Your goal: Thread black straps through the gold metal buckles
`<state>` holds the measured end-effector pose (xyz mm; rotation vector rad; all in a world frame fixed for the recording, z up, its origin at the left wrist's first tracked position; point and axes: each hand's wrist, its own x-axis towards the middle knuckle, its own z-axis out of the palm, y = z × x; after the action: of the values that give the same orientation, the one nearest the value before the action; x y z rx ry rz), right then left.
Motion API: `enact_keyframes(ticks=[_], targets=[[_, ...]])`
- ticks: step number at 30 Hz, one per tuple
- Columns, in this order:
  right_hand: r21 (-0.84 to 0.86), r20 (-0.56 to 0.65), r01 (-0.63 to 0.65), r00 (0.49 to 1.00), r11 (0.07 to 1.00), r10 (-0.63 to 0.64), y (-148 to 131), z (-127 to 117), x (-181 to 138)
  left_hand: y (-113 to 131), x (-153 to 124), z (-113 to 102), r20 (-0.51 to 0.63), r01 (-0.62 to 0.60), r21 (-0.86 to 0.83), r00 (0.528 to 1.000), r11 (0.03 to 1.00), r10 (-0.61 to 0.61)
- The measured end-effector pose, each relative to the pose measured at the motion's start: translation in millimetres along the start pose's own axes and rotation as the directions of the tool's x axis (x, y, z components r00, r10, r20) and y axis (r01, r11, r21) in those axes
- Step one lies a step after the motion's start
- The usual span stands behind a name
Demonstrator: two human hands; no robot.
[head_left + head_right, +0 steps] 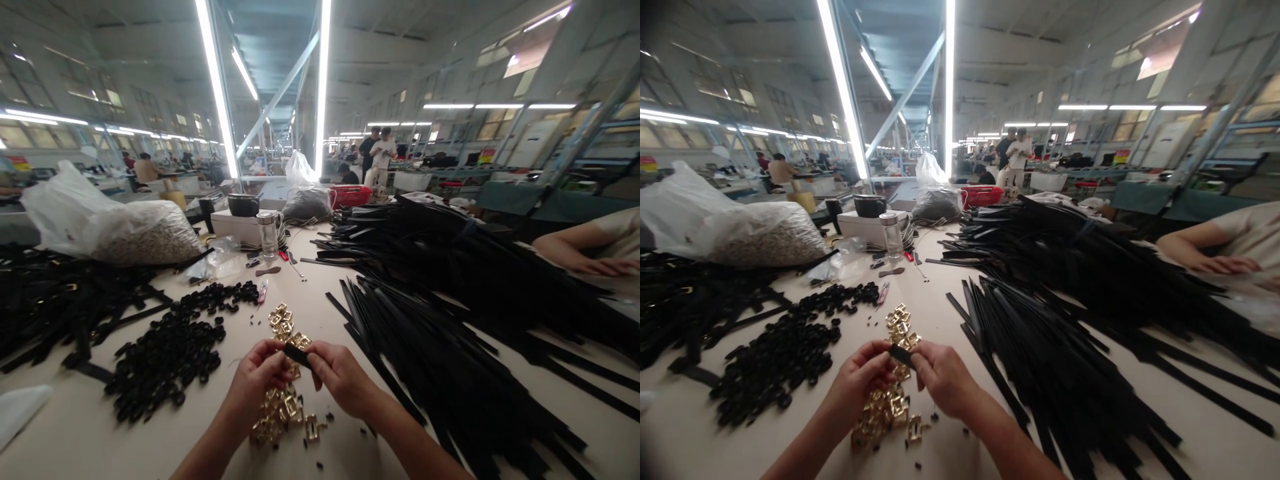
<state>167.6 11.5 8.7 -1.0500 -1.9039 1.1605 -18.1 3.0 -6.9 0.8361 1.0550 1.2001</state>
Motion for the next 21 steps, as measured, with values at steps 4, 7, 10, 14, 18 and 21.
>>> enact_keyframes(ticks=[4,7,10,14,18,21], targets=[[0.113,0.057,-0.052,0.997,0.992,0.046,1.7,1.6,0.8,2.2,-0.2,-0.8,0.008,0.039,-0.040,0.999,0.998,-0.038],[0.116,0.079,-0.082,0.994,0.990,0.074,2.2,3.0,0.8,4.7,-1.4,-1.4,0.033,0.023,0.000,0.999,1.000,-0.023],[0.115,0.117,-0.086,0.990,0.990,0.073,2.6,4.1,0.4,6.3,-3.1,-1.0,0.065,0.014,0.019,0.998,1.000,-0.016],[0.201,0.155,-0.127,0.983,0.971,0.097,5.8,5.6,1.0,4.0,-3.8,0.2,0.103,0.001,0.072,0.995,0.997,-0.009],[0.403,0.224,-0.272,0.955,0.874,0.194,8.7,5.5,3.0,1.4,-2.2,-1.8,0.068,0.036,0.065,0.997,0.997,-0.040],[0.487,0.268,-0.298,0.946,0.821,0.184,7.5,2.7,3.4,4.2,-0.5,-4.8,0.034,0.048,0.037,0.998,0.998,-0.049]])
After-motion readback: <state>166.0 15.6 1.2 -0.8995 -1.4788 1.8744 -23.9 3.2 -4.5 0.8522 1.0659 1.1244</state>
